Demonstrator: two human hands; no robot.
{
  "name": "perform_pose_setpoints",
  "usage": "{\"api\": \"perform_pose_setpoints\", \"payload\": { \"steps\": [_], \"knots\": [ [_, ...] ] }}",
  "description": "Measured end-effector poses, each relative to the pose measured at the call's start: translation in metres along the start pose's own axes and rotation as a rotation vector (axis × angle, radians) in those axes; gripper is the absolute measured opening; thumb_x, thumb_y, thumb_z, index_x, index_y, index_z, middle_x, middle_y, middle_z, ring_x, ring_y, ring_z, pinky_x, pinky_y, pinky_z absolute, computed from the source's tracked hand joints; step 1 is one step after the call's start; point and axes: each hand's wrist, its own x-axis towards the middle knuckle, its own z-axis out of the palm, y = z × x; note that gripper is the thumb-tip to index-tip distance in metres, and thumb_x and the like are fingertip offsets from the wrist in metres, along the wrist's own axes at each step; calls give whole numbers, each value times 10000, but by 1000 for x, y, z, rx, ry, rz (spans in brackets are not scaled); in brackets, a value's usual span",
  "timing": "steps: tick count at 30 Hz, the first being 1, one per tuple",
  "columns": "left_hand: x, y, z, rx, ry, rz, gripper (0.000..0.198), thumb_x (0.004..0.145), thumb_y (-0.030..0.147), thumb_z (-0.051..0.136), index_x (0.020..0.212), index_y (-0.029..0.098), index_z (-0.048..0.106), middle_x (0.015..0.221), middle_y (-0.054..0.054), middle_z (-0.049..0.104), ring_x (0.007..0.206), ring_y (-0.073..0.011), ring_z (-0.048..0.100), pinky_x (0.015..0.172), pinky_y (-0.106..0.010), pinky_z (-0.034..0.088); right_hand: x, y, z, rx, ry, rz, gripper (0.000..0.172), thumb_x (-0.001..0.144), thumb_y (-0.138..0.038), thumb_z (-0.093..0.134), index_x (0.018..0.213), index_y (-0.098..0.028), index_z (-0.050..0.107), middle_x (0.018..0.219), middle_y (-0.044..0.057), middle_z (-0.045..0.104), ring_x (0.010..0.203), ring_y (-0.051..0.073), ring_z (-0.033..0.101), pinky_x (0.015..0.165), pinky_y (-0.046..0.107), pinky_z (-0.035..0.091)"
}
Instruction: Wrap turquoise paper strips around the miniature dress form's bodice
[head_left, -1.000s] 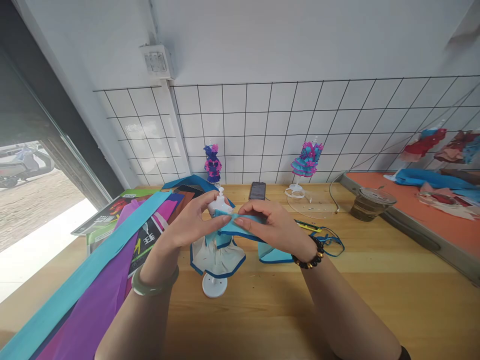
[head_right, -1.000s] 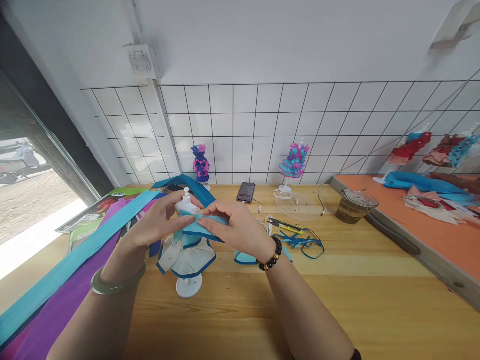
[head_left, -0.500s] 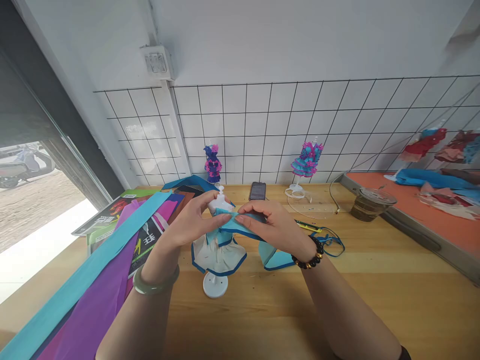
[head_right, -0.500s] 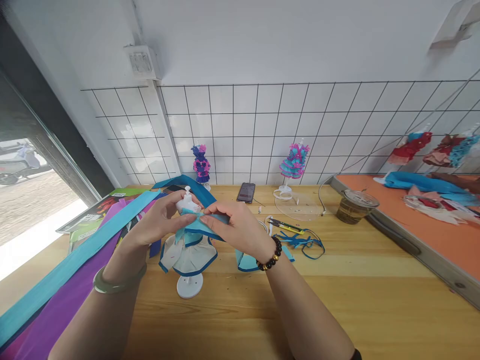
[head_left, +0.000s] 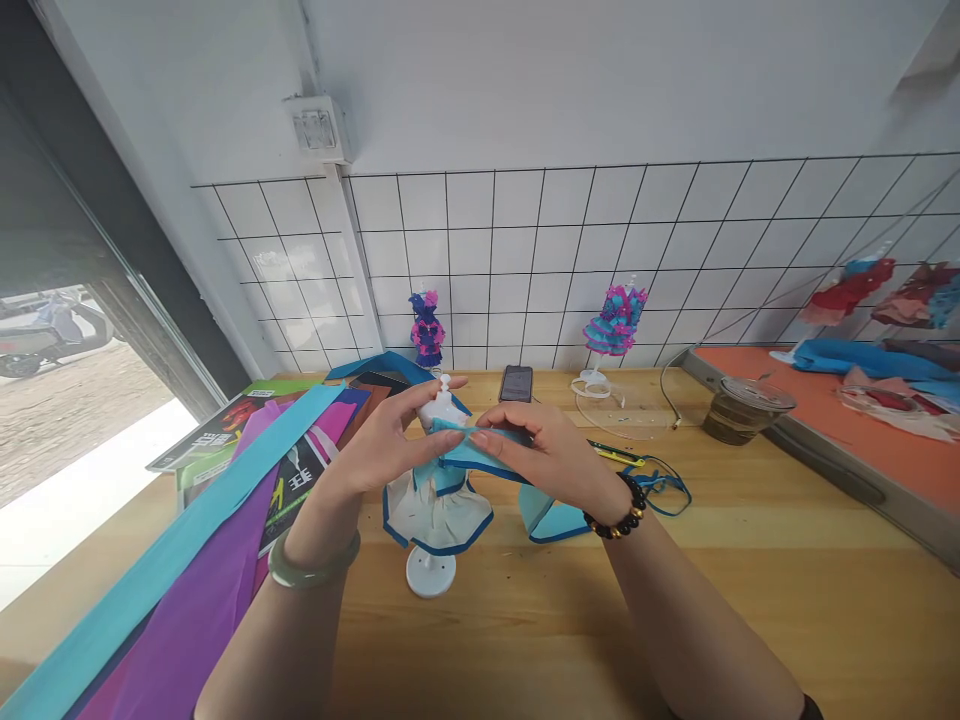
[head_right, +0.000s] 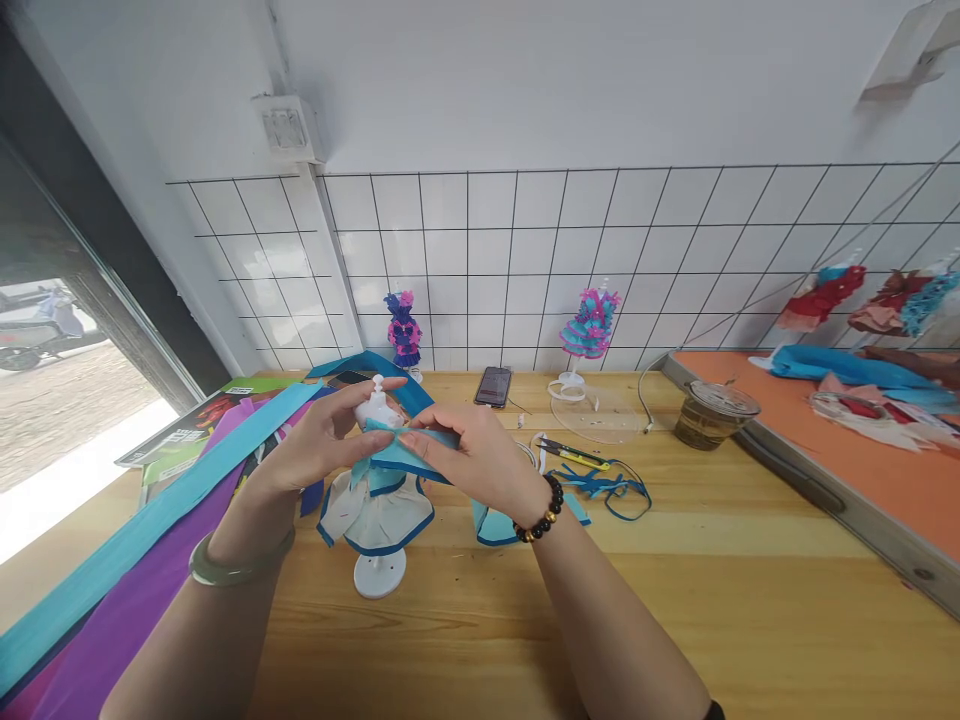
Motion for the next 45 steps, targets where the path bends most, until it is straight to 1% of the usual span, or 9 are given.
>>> {"api": "perform_pose_setpoints", "payload": {
  "steps": [4, 8, 14, 20, 25, 28, 35, 40, 45],
  "knots": [
    [0, -1, -2, -5, -13, 16, 505, 785, 362, 677, 1257, 241, 545, 1099, -62, 639, 1019, -220, 570, 928, -368, 451, 0, 1, 0, -21, 1, -16, 248, 906, -367, 525, 831, -166, 649, 712, -14, 595, 640, 89, 474, 561, 221, 354],
    [0, 0, -2, -15, -39, -13, 500, 807, 382, 651, 1273, 246, 529, 1203, -66, 595, 1085, -233, 546, 928, -356, 451, 0, 2, 1, -46, 23, -19, 232, 902, -354, 533, 822, -169, 648, 715, -16, 601, 639, 86, 473, 565, 219, 355],
    [-1, 3, -1, -10, -37, -59, 555, 850, 409, 585, 1362, 252, 439, 1334, -91, 532, 1077, -241, 565, 934, -389, 460, -2, -2, 0, -34, 37, -13, 202, 901, -330, 534, 841, -179, 654, 725, -17, 611, 630, 84, 469, 555, 213, 358],
    [-2, 6, 0, 99, -21, -29, 483, 847, 375, 590, 1315, 287, 504, 1420, -52, 462, 1204, -254, 502, 1023, -401, 403, -2, -11, -2, -60, 29, -20, 174, 891, -291, 540, 856, -173, 663, 707, -13, 608, 603, 87, 453, 541, 220, 355],
    [-2, 8, 1, 119, -13, 6, 435, 833, 347, 607, 1255, 257, 560, 1399, -66, 492, 1310, -270, 413, 1086, -430, 341, -3, -11, -3, -48, 10, -41, 167, 889, -270, 535, 906, -175, 672, 797, 17, 674, 687, 115, 545, 618, 242, 416],
    [-2, 9, 1, 109, -20, 5, 408, 834, 349, 605, 1229, 249, 576, 1385, -70, 505, 1314, -271, 413, 1074, -424, 355, -4, -9, -2, -51, 20, -40, 165, 890, -265, 534, 906, -184, 678, 820, 21, 687, 702, 123, 563, 628, 249, 426],
    [-3, 11, 2, 138, -18, -12, 400, 827, 364, 611, 1209, 246, 585, 1371, -63, 524, 1252, -276, 484, 1052, -407, 381, -3, -9, 1, -59, 101, 84, 149, 843, -325, 596, 822, -188, 652, 682, -10, 616, 564, 95, 443, 494, 225, 351],
    [-4, 14, 4, 174, -20, -5, 377, 832, 373, 603, 1190, 253, 597, 1376, -53, 518, 1248, -272, 484, 1056, -399, 375, -3, -10, 2, -18, 104, 115, 177, 839, -354, 594, 803, -187, 644, 664, -12, 594, 554, 91, 433, 472, 215, 344],
    [-5, 15, 3, 143, -44, -2, 414, 851, 373, 580, 1243, 241, 555, 1257, -67, 593, 1172, -257, 538, 1002, -380, 419, -2, -9, 3, -17, 114, 127, 190, 838, -362, 593, 794, -184, 644, 648, -8, 579, 556, 96, 436, 462, 218, 329]
  ]
}}
